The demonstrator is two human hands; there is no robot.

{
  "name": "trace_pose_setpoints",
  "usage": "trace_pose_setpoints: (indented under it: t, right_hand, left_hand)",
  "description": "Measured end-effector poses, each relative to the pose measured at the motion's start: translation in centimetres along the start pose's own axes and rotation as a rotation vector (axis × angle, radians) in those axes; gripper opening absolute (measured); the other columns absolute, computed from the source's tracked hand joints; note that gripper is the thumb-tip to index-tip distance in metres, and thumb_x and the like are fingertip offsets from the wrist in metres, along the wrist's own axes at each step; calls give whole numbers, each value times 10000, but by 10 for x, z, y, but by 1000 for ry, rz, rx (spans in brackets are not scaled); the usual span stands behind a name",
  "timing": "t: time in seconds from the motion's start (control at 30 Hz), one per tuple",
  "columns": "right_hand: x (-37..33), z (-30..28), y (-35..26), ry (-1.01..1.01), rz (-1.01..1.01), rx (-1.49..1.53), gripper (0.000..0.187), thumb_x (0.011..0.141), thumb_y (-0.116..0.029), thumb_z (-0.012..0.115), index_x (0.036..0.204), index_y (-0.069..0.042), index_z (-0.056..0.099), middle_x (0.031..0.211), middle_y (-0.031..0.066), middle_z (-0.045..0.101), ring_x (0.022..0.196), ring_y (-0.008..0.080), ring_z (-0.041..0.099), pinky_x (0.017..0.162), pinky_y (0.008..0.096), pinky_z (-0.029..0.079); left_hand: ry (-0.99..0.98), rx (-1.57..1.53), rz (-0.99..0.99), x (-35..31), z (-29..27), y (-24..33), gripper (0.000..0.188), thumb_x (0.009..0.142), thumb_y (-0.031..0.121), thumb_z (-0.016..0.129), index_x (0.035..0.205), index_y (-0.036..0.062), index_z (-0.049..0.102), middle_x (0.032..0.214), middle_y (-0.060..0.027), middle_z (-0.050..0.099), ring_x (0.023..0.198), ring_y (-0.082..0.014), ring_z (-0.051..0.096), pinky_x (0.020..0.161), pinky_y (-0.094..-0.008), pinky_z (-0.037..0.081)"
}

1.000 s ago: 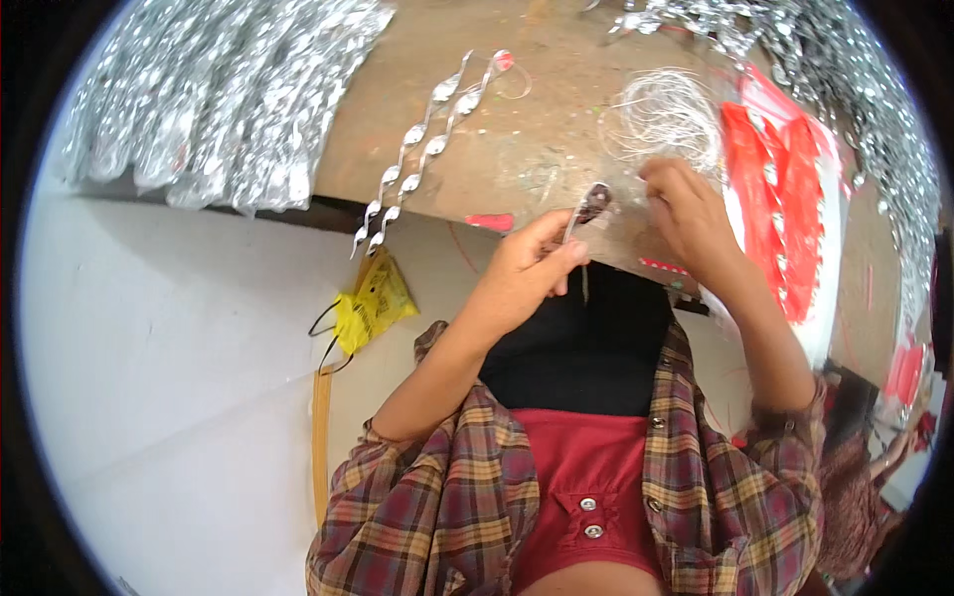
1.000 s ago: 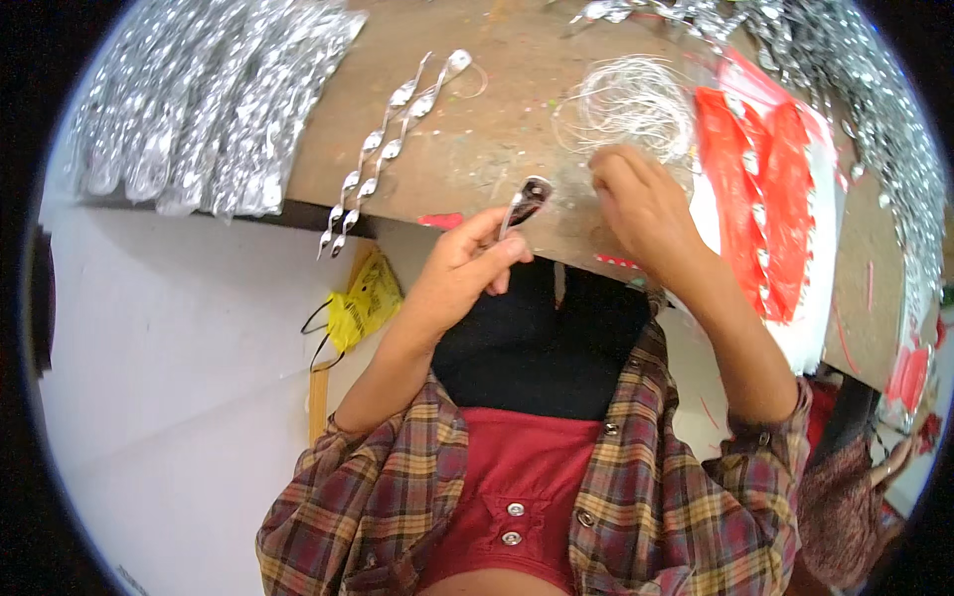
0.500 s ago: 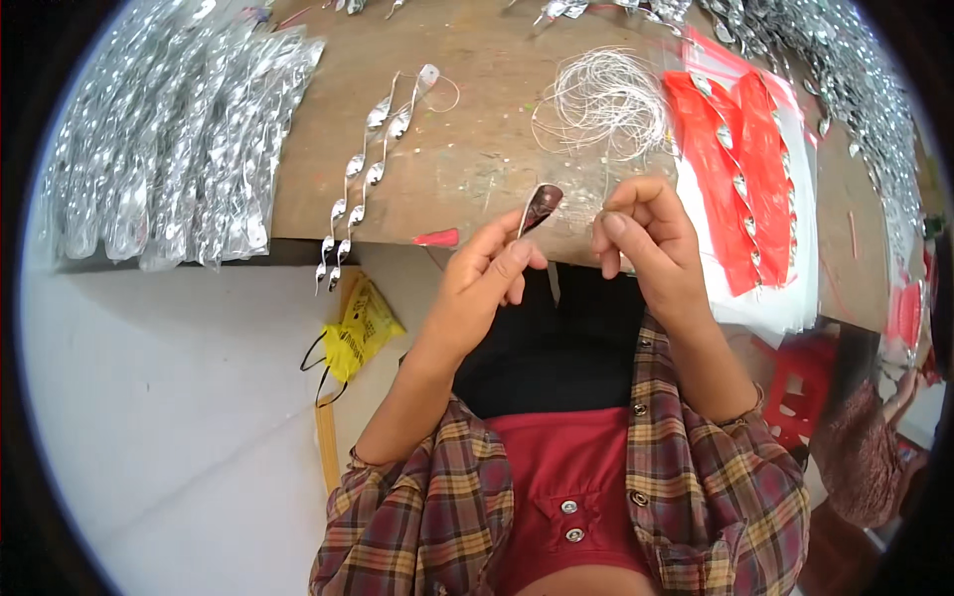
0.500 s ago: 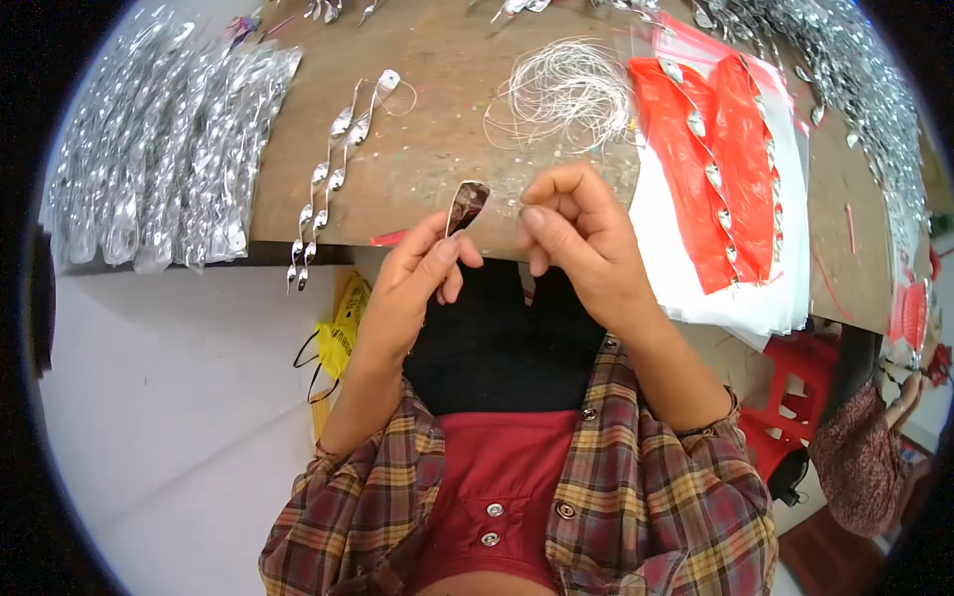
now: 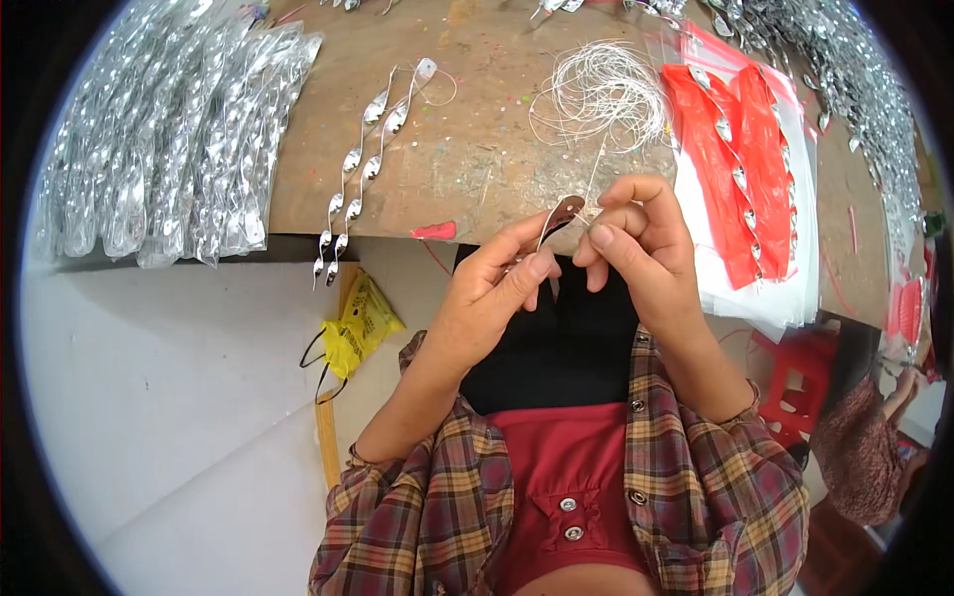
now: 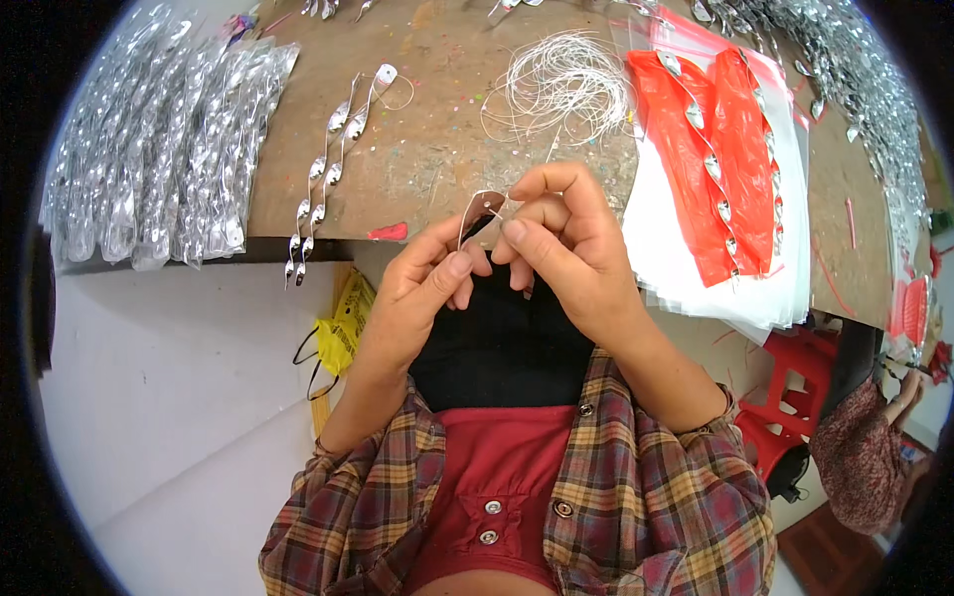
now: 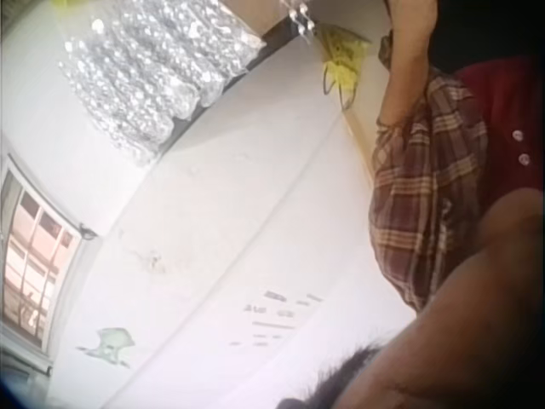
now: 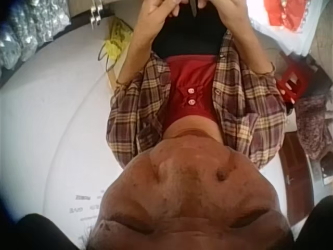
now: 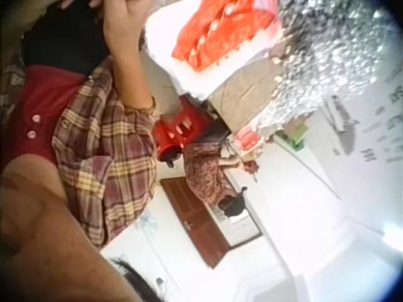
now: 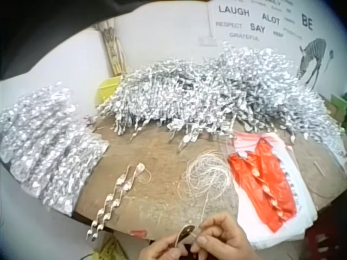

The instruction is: Thread small silver decorative pieces onto a thin string to assemble a garland.

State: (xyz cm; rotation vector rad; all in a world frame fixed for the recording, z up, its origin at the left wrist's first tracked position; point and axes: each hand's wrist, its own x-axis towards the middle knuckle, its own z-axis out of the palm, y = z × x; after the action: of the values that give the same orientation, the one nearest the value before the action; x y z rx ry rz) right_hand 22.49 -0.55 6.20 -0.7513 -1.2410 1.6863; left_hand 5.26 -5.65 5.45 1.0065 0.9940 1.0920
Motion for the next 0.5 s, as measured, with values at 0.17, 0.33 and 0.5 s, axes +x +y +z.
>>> trace_pose_setpoints:
  t: [0.17, 0.33, 0.5]
  right_hand:
    - [0, 0, 1, 11, 14, -7, 215, 890, -51, 516, 1082, -46, 418, 754, 78, 602, 573, 91, 530, 525, 188, 432]
    - [0, 1, 2, 12, 32, -21, 207, 890, -50, 512, 1077, -45, 423, 754, 76, 602, 571, 90, 529, 527, 188, 430]
    - [0, 1, 2, 8, 50, -21, 199, 892, -46, 504, 1074, -43, 424, 755, 76, 602, 569, 91, 528, 529, 189, 432]
  left_hand:
    - [6, 30, -1, -1, -3, -5, 431, 920, 217, 537, 1308, 48, 459, 921, 0, 557, 678, -47, 455, 587, -175, 397]
    - [20, 55, -15, -3, -1, -6, 416, 906, 188, 560, 1299, 74, 480, 909, 7, 564, 691, -45, 469, 599, -184, 411]
    - [-4, 104, 12, -4, -4, -11, 411, 891, 147, 579, 1289, 86, 494, 913, -5, 579, 696, -49, 491, 613, -187, 428]
